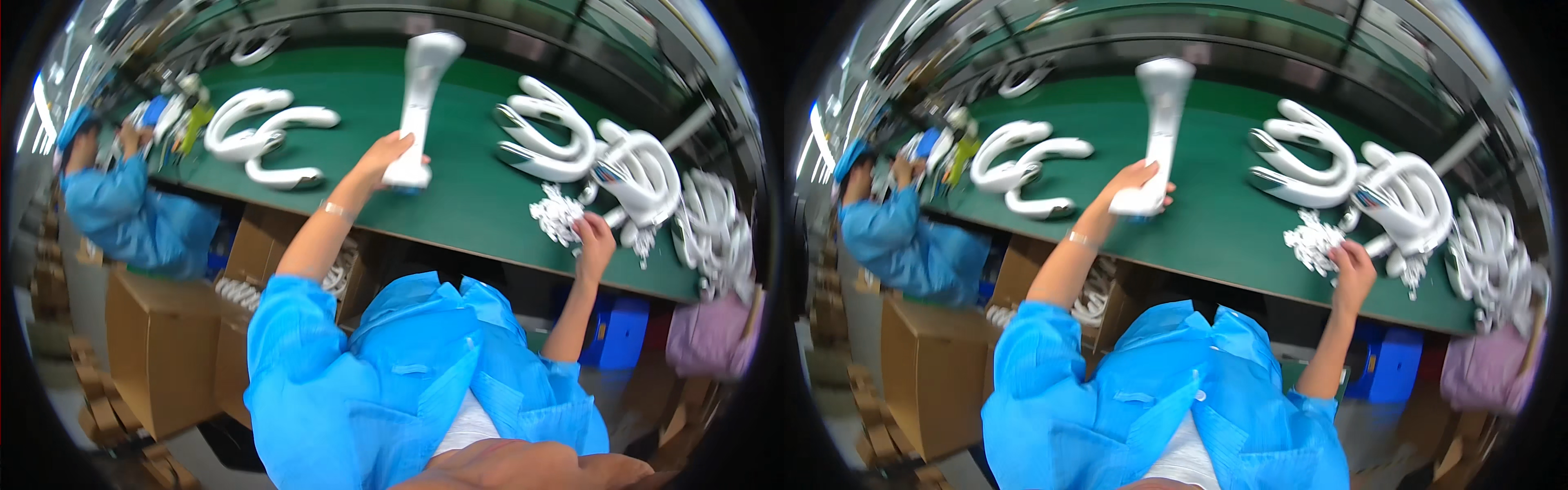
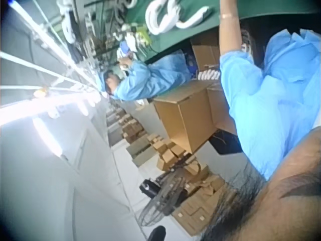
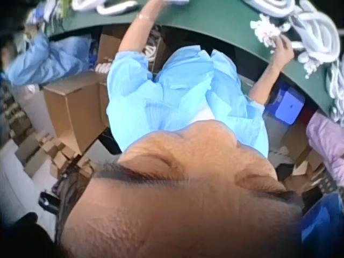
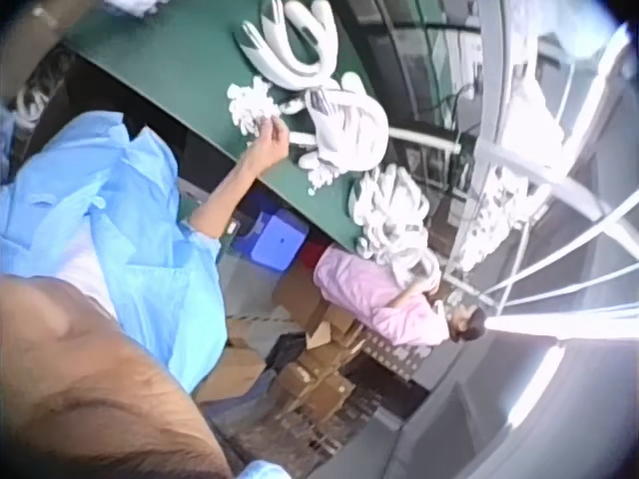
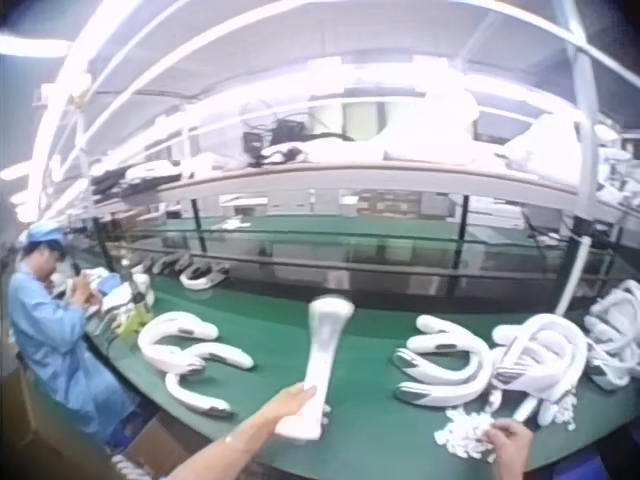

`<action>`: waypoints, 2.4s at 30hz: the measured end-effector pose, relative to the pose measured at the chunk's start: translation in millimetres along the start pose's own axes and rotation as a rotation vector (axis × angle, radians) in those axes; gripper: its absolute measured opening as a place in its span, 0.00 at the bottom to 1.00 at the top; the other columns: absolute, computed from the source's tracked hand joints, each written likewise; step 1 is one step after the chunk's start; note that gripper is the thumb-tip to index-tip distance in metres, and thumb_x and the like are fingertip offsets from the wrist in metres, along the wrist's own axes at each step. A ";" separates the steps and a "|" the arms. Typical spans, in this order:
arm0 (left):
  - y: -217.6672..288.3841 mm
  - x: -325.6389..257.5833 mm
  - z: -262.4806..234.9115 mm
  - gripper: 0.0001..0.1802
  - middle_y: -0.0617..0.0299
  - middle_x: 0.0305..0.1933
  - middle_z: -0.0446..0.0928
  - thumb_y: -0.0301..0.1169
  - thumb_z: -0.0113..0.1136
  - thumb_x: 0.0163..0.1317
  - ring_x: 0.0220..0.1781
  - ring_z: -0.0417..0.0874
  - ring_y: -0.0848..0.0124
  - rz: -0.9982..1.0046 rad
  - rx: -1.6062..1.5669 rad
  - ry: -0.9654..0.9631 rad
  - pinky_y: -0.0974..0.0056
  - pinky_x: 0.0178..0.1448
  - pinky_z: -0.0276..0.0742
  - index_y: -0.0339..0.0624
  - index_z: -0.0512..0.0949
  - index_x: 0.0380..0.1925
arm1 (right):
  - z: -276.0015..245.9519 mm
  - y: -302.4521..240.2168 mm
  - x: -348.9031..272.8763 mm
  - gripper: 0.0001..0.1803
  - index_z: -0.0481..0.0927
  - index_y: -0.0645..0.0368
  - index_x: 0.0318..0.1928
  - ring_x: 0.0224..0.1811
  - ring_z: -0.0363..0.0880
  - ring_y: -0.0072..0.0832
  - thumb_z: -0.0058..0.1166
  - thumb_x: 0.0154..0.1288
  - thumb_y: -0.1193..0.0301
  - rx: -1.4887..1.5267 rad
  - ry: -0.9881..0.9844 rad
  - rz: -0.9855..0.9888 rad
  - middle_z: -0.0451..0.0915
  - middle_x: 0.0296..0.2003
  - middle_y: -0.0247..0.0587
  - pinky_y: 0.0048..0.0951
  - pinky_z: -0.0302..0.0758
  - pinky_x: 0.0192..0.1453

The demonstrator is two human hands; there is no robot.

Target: Assembling and inspecting white plastic neck massager units on a factory production line.

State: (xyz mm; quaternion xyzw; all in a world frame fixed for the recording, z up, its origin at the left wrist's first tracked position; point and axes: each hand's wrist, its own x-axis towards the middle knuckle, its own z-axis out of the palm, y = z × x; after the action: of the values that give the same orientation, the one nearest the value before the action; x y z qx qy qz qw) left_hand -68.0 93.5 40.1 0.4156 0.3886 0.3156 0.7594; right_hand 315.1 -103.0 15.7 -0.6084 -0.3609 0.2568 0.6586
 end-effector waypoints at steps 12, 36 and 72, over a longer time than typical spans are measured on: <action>-65.6 -47.0 122.2 0.30 0.50 0.45 0.73 0.22 0.56 0.58 0.37 0.81 0.63 -0.049 -0.105 -0.370 0.61 0.42 0.82 0.38 0.54 0.59 | 66.1 -48.5 -38.3 0.09 0.77 0.70 0.40 0.33 0.82 0.28 0.55 0.57 0.84 0.440 -0.177 0.160 0.80 0.32 0.43 0.24 0.81 0.38; -105.3 -63.2 167.9 0.26 0.57 0.51 0.70 0.31 0.43 0.68 0.46 0.74 0.76 0.372 0.161 -0.158 0.69 0.47 0.75 0.37 0.53 0.64 | 91.8 -50.5 -74.9 0.06 0.77 0.64 0.38 0.39 0.74 0.20 0.52 0.60 0.84 -0.003 -0.391 -0.018 0.69 0.43 0.36 0.19 0.75 0.40; 3.1 86.2 39.0 0.16 0.49 0.32 0.79 0.38 0.52 0.62 0.34 0.82 0.57 0.468 1.055 0.596 0.55 0.40 0.77 0.33 0.74 0.36 | 37.1 -21.6 -20.6 0.14 0.79 0.62 0.45 0.38 0.82 0.36 0.53 0.58 0.80 -0.700 -0.030 -0.367 0.81 0.40 0.47 0.30 0.77 0.43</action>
State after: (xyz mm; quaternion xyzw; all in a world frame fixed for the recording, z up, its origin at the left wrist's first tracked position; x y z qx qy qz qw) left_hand 7.7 149.1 28.4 0.7012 0.5846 0.3413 0.2238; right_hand 271.2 -98.9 33.6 -0.7177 -0.5390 0.0054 0.4409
